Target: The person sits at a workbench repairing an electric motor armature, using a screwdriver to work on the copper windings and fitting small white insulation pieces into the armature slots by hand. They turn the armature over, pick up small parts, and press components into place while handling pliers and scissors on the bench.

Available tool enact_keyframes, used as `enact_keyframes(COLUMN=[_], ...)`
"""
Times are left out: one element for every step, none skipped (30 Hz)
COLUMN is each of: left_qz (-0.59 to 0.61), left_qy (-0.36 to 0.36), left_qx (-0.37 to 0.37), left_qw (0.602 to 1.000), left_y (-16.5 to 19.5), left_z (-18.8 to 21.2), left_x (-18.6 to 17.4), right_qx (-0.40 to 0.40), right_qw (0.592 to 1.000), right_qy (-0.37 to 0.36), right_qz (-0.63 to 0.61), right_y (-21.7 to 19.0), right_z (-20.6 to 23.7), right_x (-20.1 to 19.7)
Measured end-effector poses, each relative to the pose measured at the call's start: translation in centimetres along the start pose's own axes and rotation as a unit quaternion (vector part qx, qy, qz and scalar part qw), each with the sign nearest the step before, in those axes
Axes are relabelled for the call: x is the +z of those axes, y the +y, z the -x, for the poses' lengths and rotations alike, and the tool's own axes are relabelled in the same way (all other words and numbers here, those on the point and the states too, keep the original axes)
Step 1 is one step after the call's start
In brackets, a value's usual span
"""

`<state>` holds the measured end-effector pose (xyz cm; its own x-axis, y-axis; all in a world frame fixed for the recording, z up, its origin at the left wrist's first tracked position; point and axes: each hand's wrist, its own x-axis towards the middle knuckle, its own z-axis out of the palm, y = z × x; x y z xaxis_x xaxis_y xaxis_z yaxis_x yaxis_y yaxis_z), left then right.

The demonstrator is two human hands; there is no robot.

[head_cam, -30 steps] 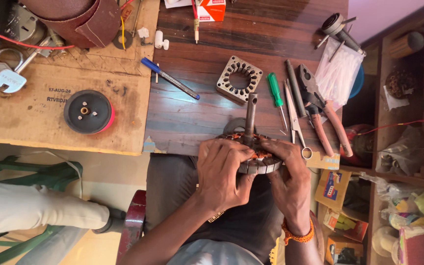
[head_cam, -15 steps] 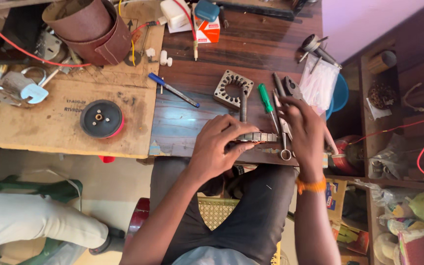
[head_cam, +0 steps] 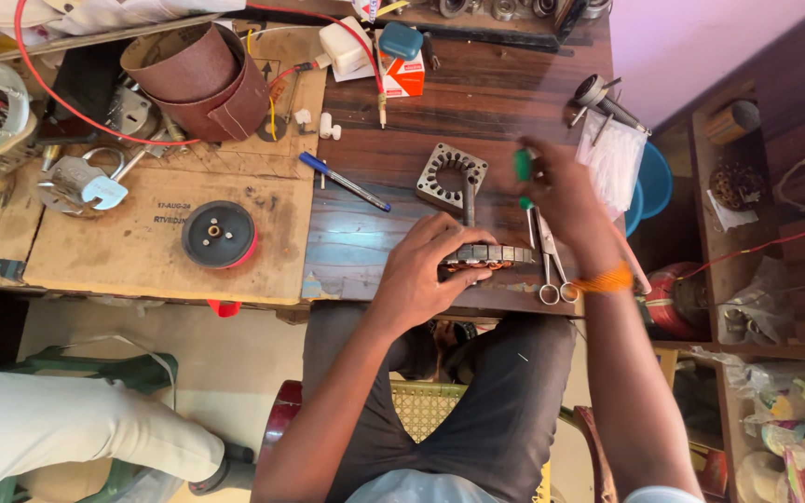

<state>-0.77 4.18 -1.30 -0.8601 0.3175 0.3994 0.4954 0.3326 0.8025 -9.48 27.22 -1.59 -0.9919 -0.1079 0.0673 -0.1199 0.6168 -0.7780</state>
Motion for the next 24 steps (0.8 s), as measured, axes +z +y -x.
enact_keyframes(left_qz=[-0.001,-0.006,-0.009,-0.012,-0.014,-0.015,-0.017,-0.01,-0.003,0.002,0.004,0.004,0.004,-0.004,-0.012,-0.019,-0.016,-0.013,-0.01,-0.011,-0.012,-0.014,-0.011,-0.008], left_qy=[0.013,0.012,0.012,0.01,0.012,0.012,0.012,0.019,0.026,0.034,0.032,0.031,0.029,0.03,0.03,0.028,0.027,0.027,0.027,0.024,0.02,0.016,0.009,0.002], left_qx=[0.011,0.018,0.024,0.03,0.029,0.029,0.032,0.03,0.028,0.025,0.018,0.012,0.006,0.012,0.018,0.022,0.023,0.025,0.028,0.029,0.031,0.032,0.032,0.031], left_qw=[1.0,1.0,1.0,0.999,0.999,0.999,0.999,0.999,0.999,0.999,0.999,0.999,1.0,0.999,0.999,0.999,0.999,0.999,0.999,0.999,0.999,0.999,0.999,0.999], left_y=[-0.2,-0.4,-0.7,-0.8,-1.0,-1.1,-1.2,-1.2,-1.1,-1.1,-1.0,-0.9,-0.9,-0.8,-0.8,-0.8,-0.7,-0.7,-0.7,-0.7,-0.6,-0.6,-0.5,-0.5], left_z=[0.0,0.0,0.1,0.1,0.1,0.1,0.0,-0.1,-0.1,-0.1,-0.1,0.0,0.0,0.1,0.2,0.3,0.4,0.4,0.5,0.6,0.6,0.7,0.7,0.7], left_x=[0.0,0.0,0.0,0.1,0.1,0.1,0.2,0.2,0.3,0.4,0.4,0.4,0.4,0.3,0.3,0.2,0.2,0.2,0.1,0.1,0.0,-0.1,-0.2,-0.4], right_qx=[0.009,0.019,0.041,0.063,0.051,0.039,0.024,0.008,-0.01,-0.027,-0.06,-0.095,-0.109,-0.124,-0.117,-0.106,-0.122,-0.138,-0.154,-0.165,-0.176,-0.187,-0.195,-0.203], right_qw=[0.994,0.975,0.952,0.92,0.899,0.874,0.847,0.853,0.859,0.865,0.893,0.916,0.926,0.935,0.937,0.94,0.948,0.953,0.956,0.957,0.958,0.959,0.96,0.96], right_qy=[0.02,0.038,0.078,0.119,0.142,0.167,0.192,0.202,0.211,0.219,0.216,0.212,0.209,0.206,0.205,0.204,0.211,0.219,0.225,0.21,0.195,0.181,0.166,0.15], right_qz=[-0.11,-0.217,-0.294,-0.368,-0.412,-0.454,-0.496,-0.48,-0.465,-0.451,-0.39,-0.327,-0.293,-0.26,-0.257,-0.253,-0.206,-0.158,-0.11,-0.11,-0.11,-0.111,-0.117,-0.123], right_y=[-0.6,-1.2,-1.8,-2.4,-3.0,-3.6,-4.3,-5.0,-5.8,-6.5,-7.3,-8.1,-8.6,-9.0,-9.3,-9.5,-9.5,-9.4,-9.2,-9.1,-8.9,-8.8,-8.7,-8.6], right_z=[1.1,2.9,4.3,5.7,7.2,8.6,9.8,10.7,11.5,12.1,12.8,13.5,13.6,13.8,13.8,13.9,14.0,13.8,13.8,13.8,13.7,13.7,13.7,13.7], right_x=[-1.4,-2.8,-3.9,-4.9,-5.3,-5.5,-5.4,-4.8,-4.1,-3.3,-2.5,-1.6,-1.0,-0.3,0.2,0.6,1.0,1.4,1.6,1.8,1.9,1.9,2.0,1.9])
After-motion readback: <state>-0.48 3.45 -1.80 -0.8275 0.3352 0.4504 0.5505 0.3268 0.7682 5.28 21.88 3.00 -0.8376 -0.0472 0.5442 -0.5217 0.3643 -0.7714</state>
